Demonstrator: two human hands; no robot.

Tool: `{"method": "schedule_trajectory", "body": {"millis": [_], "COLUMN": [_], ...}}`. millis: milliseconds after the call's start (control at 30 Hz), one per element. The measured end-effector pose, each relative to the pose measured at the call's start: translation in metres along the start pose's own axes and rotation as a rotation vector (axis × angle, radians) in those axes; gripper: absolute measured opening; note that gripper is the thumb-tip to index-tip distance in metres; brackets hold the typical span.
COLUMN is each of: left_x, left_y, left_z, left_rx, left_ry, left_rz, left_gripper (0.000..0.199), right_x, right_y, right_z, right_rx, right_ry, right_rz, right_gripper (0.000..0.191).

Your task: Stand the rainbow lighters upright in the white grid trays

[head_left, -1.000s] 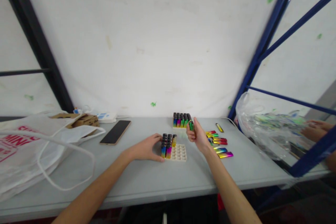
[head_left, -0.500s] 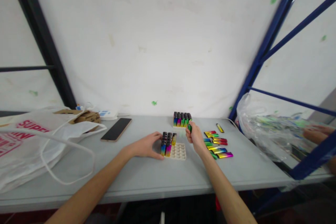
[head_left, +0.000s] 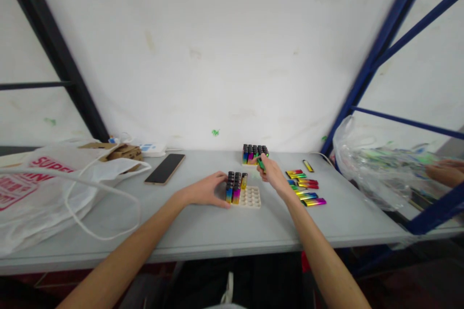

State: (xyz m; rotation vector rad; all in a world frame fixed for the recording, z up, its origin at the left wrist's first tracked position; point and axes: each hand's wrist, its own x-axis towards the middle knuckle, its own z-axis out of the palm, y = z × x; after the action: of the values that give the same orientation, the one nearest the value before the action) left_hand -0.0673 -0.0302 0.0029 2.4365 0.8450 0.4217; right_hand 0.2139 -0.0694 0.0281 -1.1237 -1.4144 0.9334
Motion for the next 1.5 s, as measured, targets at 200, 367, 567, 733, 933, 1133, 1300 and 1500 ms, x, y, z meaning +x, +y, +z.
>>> {"method": "schedule_trajectory", "body": {"millis": [200,367,567,733,933,1133,1300,1500], "left_x": [0.0,0.0,0.0,0.001,-0.001,0.0,0.0,-0.001], "left_y": [0.001,0.004,0.003,0.001,0.001,0.001,0.003,0.003], "left_z": [0.0,-0.002,-0.001,0.0,0.0,0.001,-0.001,-0.003], "left_rx": [-0.004,-0.01,-0.01,-0.01,-0.014,-0.023,-0.012,0.0], "left_ry": [0.009,0.005,-0.015,-0.018,-0.003,0.002,-0.024,-0.012], "left_rz": [0.033,0.038,0.016,0.012,0.025,0.023,0.008,0.053], "left_gripper": [0.086,0.082,0.082,0.083,0.082,0.083,0.083,0.083], "right_x": [-0.017,-0.024,-0.023,-0.019,-0.019,-0.02,-0.02,-0.021], "right_y": [-0.03,-0.039,-0.037,-0.026,-0.026,-0.028,-0.03,-0.035], "right_z": [-0.009,-0.007,-0.013,-0.013,-0.011,0.0,-0.001,-0.083], "right_rx": [-0.251,-0.33,-0.441,-0.479,-0.505,-0.725,-0.773,-0.843], "right_ry": [-0.041,-0.21,-0.269,-0.328,-0.384,-0.349,-0.31,-0.178], "right_rz": [-0.333,-0.333,-0.314,-0.256,-0.229,-0.227,-0.127,-0.08], "right_gripper": [0.042,0.029,0.017,0.012,0.004,0.003,0.01,0.018]}}
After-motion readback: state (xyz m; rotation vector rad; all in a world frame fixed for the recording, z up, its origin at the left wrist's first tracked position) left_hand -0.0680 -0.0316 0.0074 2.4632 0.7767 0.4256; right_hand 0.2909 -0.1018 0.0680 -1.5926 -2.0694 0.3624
